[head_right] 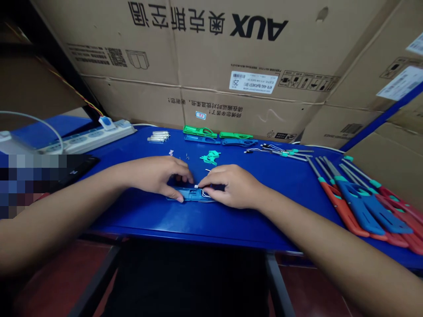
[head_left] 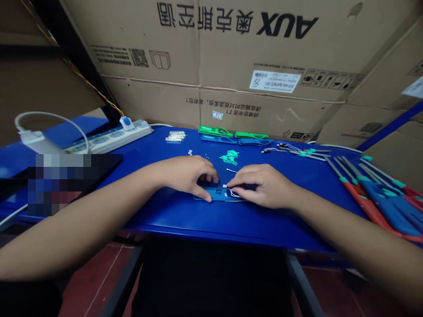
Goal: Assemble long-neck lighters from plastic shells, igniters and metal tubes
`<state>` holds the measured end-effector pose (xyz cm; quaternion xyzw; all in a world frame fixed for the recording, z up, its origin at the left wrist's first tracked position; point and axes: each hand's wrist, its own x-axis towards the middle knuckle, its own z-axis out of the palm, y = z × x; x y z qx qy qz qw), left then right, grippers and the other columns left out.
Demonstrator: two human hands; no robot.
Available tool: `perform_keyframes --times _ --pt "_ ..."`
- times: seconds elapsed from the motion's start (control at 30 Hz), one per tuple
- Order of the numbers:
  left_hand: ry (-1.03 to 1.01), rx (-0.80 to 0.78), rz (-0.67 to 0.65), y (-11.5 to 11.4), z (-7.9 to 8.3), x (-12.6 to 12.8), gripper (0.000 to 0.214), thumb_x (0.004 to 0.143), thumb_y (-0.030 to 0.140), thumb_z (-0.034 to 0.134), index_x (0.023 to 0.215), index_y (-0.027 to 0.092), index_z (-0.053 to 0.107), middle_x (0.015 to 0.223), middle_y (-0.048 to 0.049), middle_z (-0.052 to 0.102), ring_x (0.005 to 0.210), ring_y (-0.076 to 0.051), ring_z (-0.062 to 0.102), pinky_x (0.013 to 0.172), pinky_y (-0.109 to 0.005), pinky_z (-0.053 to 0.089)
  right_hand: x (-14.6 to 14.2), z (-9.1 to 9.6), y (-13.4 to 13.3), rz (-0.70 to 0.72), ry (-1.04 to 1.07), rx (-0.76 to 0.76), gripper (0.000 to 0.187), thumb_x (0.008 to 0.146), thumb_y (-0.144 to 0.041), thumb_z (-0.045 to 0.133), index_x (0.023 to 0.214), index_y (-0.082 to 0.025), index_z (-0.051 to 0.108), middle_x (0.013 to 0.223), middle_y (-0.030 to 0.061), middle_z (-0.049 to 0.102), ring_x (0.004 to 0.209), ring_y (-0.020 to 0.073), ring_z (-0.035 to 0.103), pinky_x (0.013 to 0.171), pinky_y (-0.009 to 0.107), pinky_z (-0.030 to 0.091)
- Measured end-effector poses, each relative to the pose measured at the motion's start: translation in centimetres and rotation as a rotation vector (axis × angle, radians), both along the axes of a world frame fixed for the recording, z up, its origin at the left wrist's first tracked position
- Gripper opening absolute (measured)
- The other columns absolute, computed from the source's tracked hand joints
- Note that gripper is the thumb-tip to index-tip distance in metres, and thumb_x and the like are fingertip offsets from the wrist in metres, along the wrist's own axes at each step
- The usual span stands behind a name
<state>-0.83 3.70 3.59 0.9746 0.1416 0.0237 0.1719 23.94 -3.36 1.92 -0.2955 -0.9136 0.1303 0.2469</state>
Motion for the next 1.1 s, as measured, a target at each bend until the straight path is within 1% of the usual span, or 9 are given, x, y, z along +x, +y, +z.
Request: perform_keyframes --times 0.17,0.33,0.5,0.63,0.77,0.83,0.93,1.03,1.1 --pt "0.029 -0.059 -0.009 0.2 -0.5 0.2 0.035 0.08 0.034 0.077 0.11 0.017 0.071 0.085 -0.003 0.069 0.074 -0.014 0.063 0.068 -0.023 0.048 -0.4 -1.0 0.6 0.03 -0.025 0.054 0.018 0.092 -0.02 0.06 0.103 -0.02 0.074 0.088 0.004 0.076 0.081 0.016 0.065 0.075 0.032 0.051" --pt "-0.012 -0.022 -0.039 -0.1 -0.5 0.4 0.034 0.08 0.035 0.077 0.109 0.017 0.073 0.087 -0.0042 0.069 0.077 -0.015 0.062 0.071 -0.024 0.047 -0.5 -1.8 0.9 0.031 -0.074 0.134 0.021 0.093 -0.019 0.058 0.105 -0.019 0.075 0.091 0.0053 0.075 0.084 0.0182 0.063 0.077 0.035 0.05" --pt "-0.03 0.003 -0.071 -0.1 -0.7 0.5 0.028 0.082 0.033 0.075 0.106 0.018 0.074 0.081 -0.0027 0.066 0.075 -0.014 0.061 0.07 -0.024 0.045 -0.5 -2.0 1.0 0.02 -0.108 0.167 0.022 0.094 -0.02 0.056 0.105 -0.019 0.075 0.091 0.0064 0.073 0.085 0.0191 0.06 0.074 0.034 0.049" --pt "-0.031 0.018 -0.08 -0.2 -0.7 0.5 0.023 0.083 0.031 0.073 0.103 0.019 0.075 0.081 -0.0021 0.065 0.076 -0.014 0.06 0.072 -0.024 0.045 -0.6 -2.3 1.1 0.054 -0.107 0.174 0.023 0.095 -0.018 0.055 0.106 -0.017 0.075 0.091 0.0073 0.071 0.085 0.0191 0.059 0.074 0.034 0.049" --pt "-0.045 -0.001 -0.097 -0.3 -0.8 0.6 0.026 0.084 0.032 0.072 0.106 0.019 0.074 0.084 -0.003 0.067 0.076 -0.014 0.061 0.071 -0.024 0.045 -0.5 -2.6 1.3 0.051 -0.068 0.129 0.02 0.093 -0.019 0.058 0.104 -0.018 0.076 0.089 0.0066 0.07 0.083 0.0181 0.059 0.073 0.033 0.048" --pt "-0.071 -0.043 -0.082 -0.1 -1.1 0.8 0.025 0.088 0.032 0.066 0.108 0.018 0.074 0.086 -0.0043 0.069 0.077 -0.014 0.062 0.071 -0.024 0.046 -0.5 -2.5 1.2 0.045 -0.065 0.081 0.02 0.093 -0.019 0.059 0.103 -0.019 0.076 0.089 0.006 0.07 0.083 0.0176 0.059 0.074 0.032 0.048" --pt "-0.139 -0.112 -0.003 0.1 -1.9 1.2 0.023 0.092 0.03 0.06 0.104 0.018 0.075 0.088 -0.0052 0.071 0.079 -0.014 0.064 0.073 -0.024 0.046 -0.3 -1.9 0.9 0.041 -0.109 0.024 0.024 0.093 -0.017 0.056 0.106 -0.021 0.076 0.091 0.0056 0.07 0.086 0.0183 0.058 0.078 0.035 0.048" --pt "-0.163 -0.189 0.093 0.0 -2.5 1.7 0.02 0.089 0.029 0.065 0.101 0.017 0.075 0.087 -0.0041 0.072 0.077 -0.012 0.064 0.07 -0.023 0.047 0.1 -1.1 0.5 0.044 -0.169 -0.031 0.028 0.095 -0.018 0.054 0.114 -0.023 0.073 0.099 0.0065 0.07 0.09 0.0194 0.058 0.083 0.037 0.047" --pt "-0.155 -0.259 0.131 -0.1 -2.5 1.8 0.019 0.088 0.028 0.066 0.101 0.017 0.075 0.084 -0.0033 0.071 0.072 -0.011 0.063 0.065 -0.021 0.046 0.4 -0.7 0.3 0.054 -0.196 -0.078 0.03 0.096 -0.022 0.054 0.121 -0.023 0.069 0.106 0.0069 0.071 0.096 0.0201 0.059 0.086 0.038 0.047"
